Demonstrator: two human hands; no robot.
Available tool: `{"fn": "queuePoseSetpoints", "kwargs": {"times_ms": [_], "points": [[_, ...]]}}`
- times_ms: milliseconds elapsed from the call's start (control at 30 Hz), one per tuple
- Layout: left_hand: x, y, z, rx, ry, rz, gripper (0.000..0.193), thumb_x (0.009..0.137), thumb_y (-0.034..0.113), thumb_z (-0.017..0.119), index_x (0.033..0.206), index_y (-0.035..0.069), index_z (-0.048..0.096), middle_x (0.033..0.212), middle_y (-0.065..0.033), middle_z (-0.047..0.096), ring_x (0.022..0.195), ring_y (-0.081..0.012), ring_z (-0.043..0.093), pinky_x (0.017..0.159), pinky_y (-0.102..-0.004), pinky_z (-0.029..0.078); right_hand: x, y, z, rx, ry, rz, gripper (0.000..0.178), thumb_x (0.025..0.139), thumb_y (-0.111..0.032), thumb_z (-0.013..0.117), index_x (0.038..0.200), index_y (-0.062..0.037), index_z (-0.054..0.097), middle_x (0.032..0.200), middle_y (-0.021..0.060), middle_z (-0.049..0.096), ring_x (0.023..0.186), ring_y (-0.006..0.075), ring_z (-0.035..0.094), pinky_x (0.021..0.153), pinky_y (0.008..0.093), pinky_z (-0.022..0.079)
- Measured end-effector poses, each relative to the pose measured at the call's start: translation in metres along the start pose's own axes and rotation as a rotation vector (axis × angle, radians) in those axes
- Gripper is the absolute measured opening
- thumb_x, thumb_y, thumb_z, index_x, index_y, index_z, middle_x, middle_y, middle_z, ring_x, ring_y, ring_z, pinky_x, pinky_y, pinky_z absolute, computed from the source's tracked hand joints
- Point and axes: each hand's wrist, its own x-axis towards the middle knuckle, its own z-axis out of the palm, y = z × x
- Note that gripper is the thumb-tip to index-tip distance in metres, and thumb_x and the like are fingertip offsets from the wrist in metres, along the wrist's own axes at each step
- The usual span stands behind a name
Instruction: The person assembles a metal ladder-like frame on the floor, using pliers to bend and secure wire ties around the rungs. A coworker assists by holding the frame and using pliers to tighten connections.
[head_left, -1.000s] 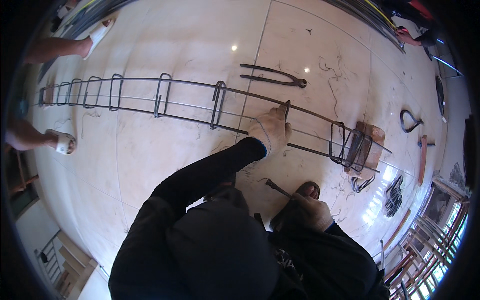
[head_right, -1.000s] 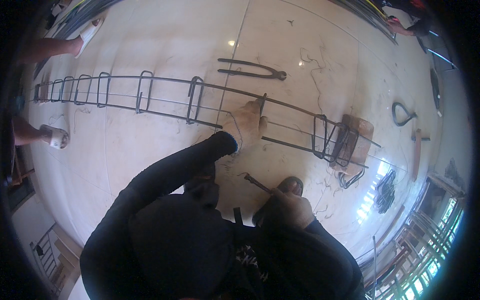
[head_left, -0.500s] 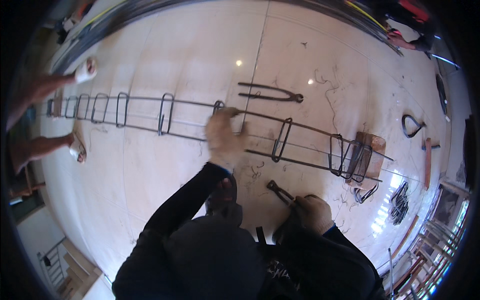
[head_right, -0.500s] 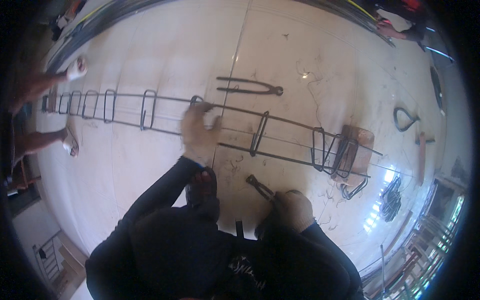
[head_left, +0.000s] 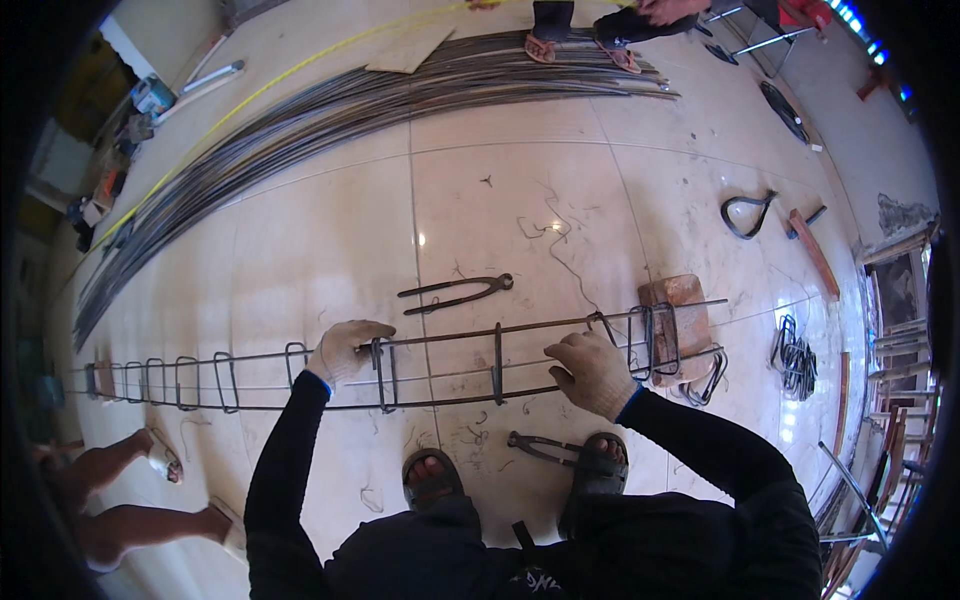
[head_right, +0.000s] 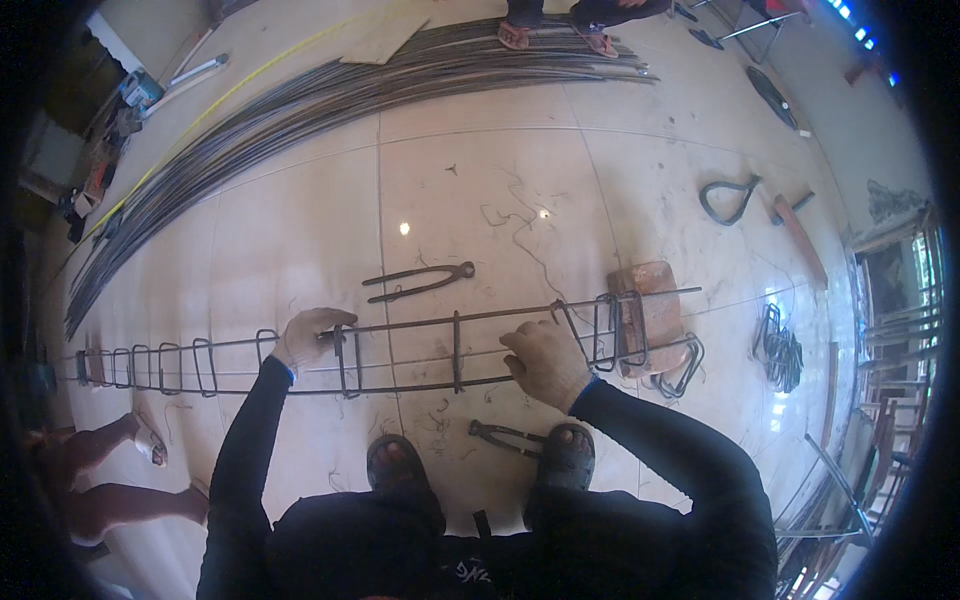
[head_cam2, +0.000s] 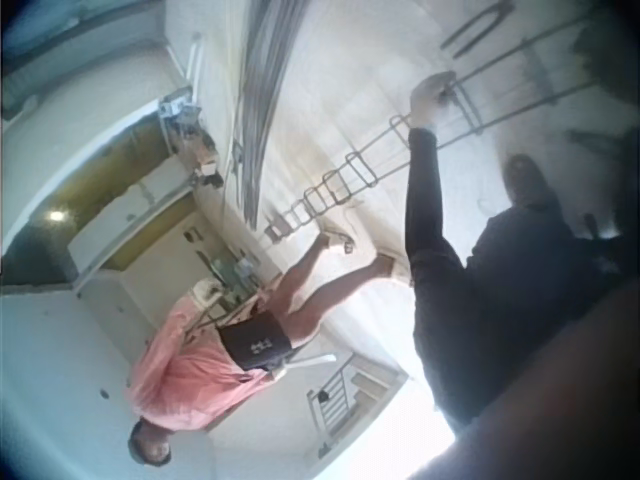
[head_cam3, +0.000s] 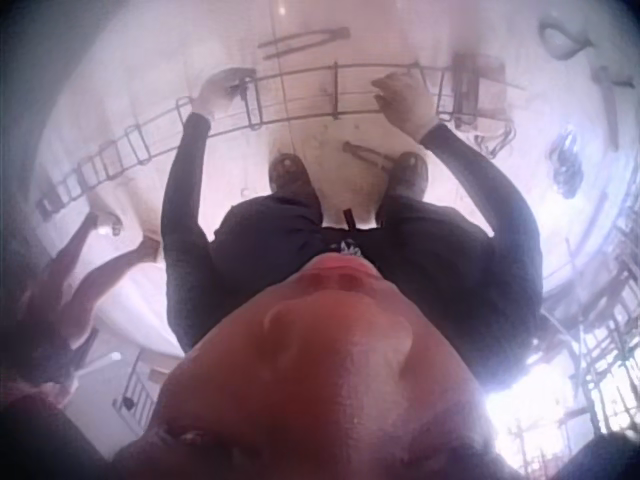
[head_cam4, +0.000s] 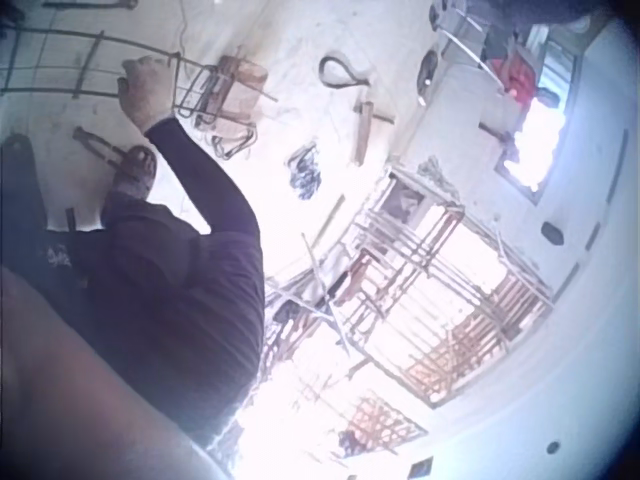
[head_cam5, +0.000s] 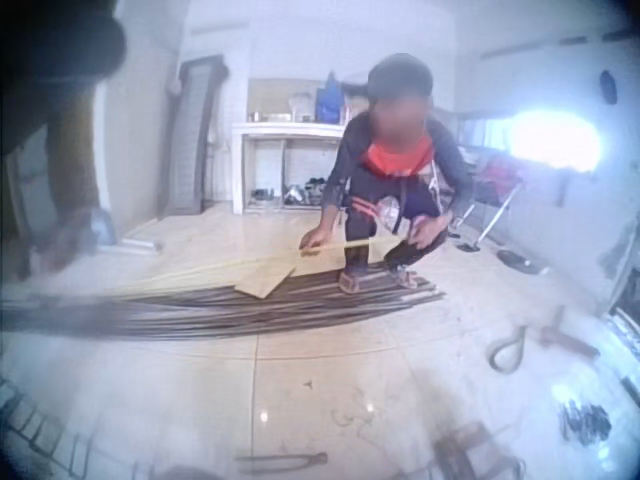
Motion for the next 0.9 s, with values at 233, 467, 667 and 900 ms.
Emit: {"fn": "queuePoseSetpoints", "kwargs": {"times_ms": [233,467,667,900], "points": [[-0.004,-0.015,0.015,-0.12,0.064,-0.136,0.027,0.095,0.004,0.076,0.118,0.014,0.086,0.115,-0.0113,0.083,0.102,-0.0286,0.081,0.093,-0.0354,0.065,-0.04,-0.007,0.02,0.096,-0.117,0.036,0.034,0.089,-0.015,0.08,0.123,-0.0074,0.076,0.115,0.0156,0.074,0.112,0.0396,0.068,0.098,0.051,0.056],[-0.012,0.007,0.012,-0.021,0.155,-0.225,0.026,0.093,0.014,0.079,0.116,0.021,0.087,0.117,-0.0037,0.084,0.105,-0.0235,0.081,0.093,-0.035,0.065,-0.037,-0.014,0.024,0.073,-0.143,0.051,0.04,0.086,-0.014,0.082,0.124,-0.0067,0.075,0.115,0.0179,0.074,0.112,0.0413,0.068,0.097,0.0522,0.055],[-0.005,0.003,0.008,-0.109,0.119,-0.27,0.028,0.091,0.013,0.082,0.118,0.018,0.087,0.117,-0.0067,0.084,0.104,-0.0227,0.081,0.095,-0.0328,0.064,-0.033,-0.01,0.029,0.141,-0.142,0.069,0.037,0.083,-0.012,0.083,0.119,-0.0074,0.076,0.102,0.0136,0.073,0.099,0.0367,0.069,0.089,0.0488,0.054],[-0.012,-0.019,0.034,-0.035,0.294,-0.166,0.021,0.089,0.018,0.085,0.11,0.018,0.087,0.111,-0.004,0.084,0.102,-0.0278,0.079,0.089,-0.0376,0.063,-0.042,0.0,0.049,0.136,-0.027,-0.019,0.035,0.08,-0.01,0.082,0.114,-0.0068,0.077,0.094,0.0112,0.07,0.088,0.0327,0.067,0.084,0.0465,0.052]]}}
